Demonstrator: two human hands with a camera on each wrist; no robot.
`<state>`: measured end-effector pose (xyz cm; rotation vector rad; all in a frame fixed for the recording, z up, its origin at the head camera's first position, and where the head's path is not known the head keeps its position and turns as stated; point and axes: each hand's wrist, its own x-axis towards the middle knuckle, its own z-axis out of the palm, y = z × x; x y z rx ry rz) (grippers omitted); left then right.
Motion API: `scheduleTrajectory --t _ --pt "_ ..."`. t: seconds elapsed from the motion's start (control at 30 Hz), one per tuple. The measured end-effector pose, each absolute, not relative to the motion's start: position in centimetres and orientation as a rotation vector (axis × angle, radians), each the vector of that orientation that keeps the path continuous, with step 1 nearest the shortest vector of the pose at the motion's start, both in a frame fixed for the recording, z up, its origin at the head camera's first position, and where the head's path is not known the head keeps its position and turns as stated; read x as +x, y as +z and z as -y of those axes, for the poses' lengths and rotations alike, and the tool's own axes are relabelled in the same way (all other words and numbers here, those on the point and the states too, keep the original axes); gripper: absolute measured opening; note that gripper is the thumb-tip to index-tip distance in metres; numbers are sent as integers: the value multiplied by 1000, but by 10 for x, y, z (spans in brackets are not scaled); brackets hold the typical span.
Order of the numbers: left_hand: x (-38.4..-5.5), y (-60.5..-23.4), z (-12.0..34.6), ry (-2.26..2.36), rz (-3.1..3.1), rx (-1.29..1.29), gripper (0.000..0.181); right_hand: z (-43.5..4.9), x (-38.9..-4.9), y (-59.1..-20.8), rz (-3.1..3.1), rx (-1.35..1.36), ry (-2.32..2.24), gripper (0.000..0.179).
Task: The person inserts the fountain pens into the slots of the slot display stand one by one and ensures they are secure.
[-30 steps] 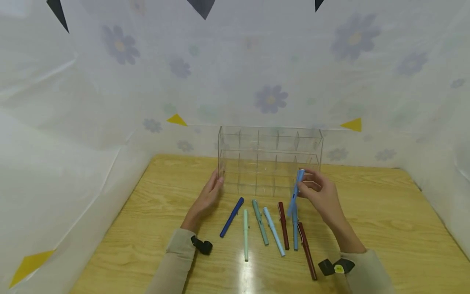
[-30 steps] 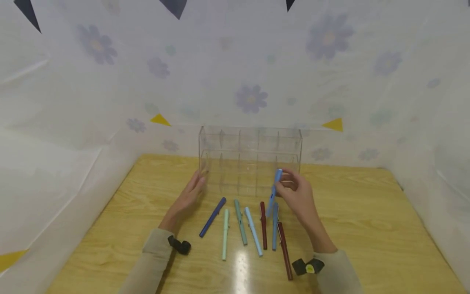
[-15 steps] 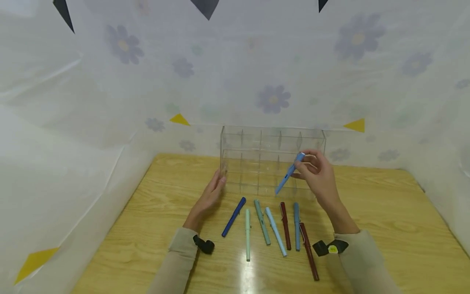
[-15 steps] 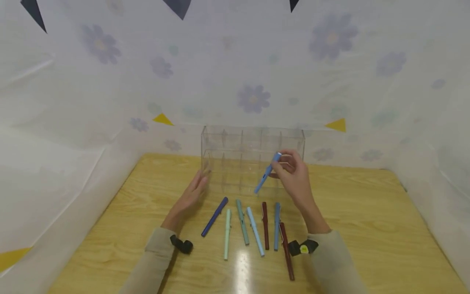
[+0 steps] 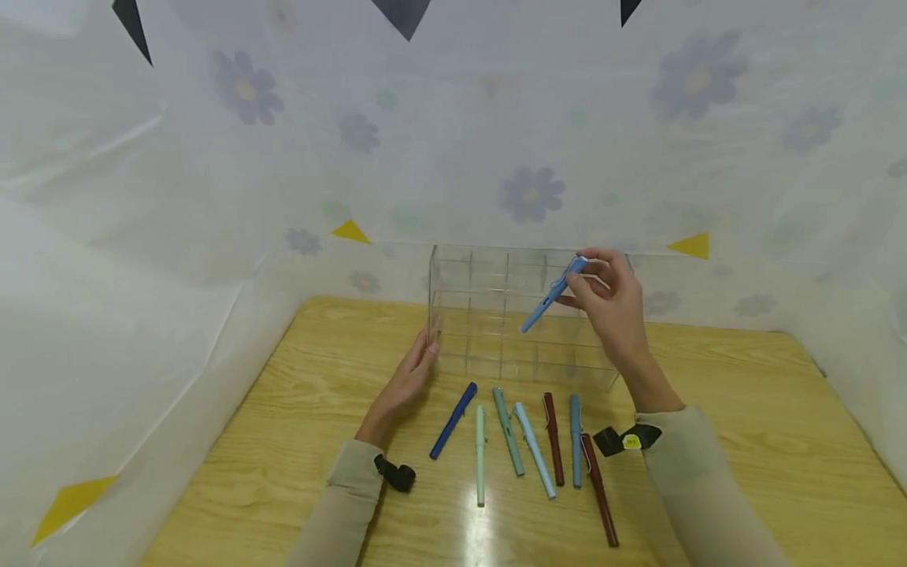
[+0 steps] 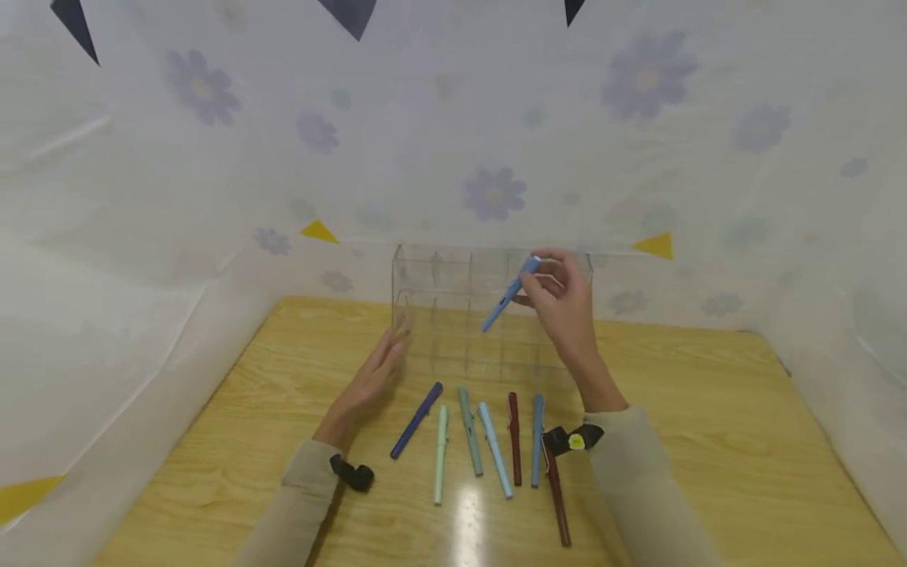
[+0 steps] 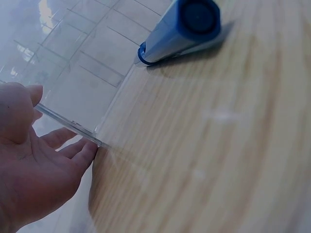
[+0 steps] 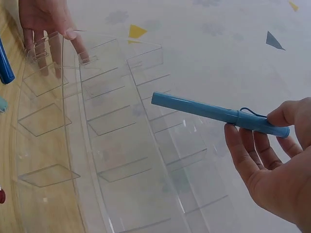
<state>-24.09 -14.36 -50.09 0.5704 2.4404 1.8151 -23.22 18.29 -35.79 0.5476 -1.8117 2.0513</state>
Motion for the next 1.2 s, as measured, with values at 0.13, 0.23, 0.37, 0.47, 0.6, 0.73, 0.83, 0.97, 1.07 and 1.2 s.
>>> scheduleTrajectory --t 0.13,0.23,0.37,0.47,0.6,0.73,0.83,0.97,1.07,1.2 --pt "-241 -503 144 1817 -2431 560 59 -181 -240 -352 1798 570 2054 33" --pt "-241 -505 145 1818 -2421 566 59 -180 -245 -350 1772 583 2067 32" --pt "-241 -505 145 1836 -2398 586 59 -179 -251 -345 1745 596 2073 32" --pt "-240 -503 144 1838 -2399 592 59 -176 -256 -339 1732 598 2071 32" --pt "-239 -500 143 1810 -2424 584 59 -171 -263 -331 1733 599 2046 32" --pt "-238 -500 143 1800 -2429 574 59 -164 -272 -323 1722 618 2032 32" --pt "-236 -500 143 1805 -2429 574 59 -160 -279 -319 1697 633 2040 31" --pt "-233 -501 144 1804 -2433 565 58 -155 -289 -314 1675 630 2058 29" --pt "-231 -499 145 1790 -2437 547 58 -151 -296 -311 1665 621 2072 28" --pt "-228 -493 146 1780 -2413 535 58 -145 -305 -306 1654 604 2090 25"
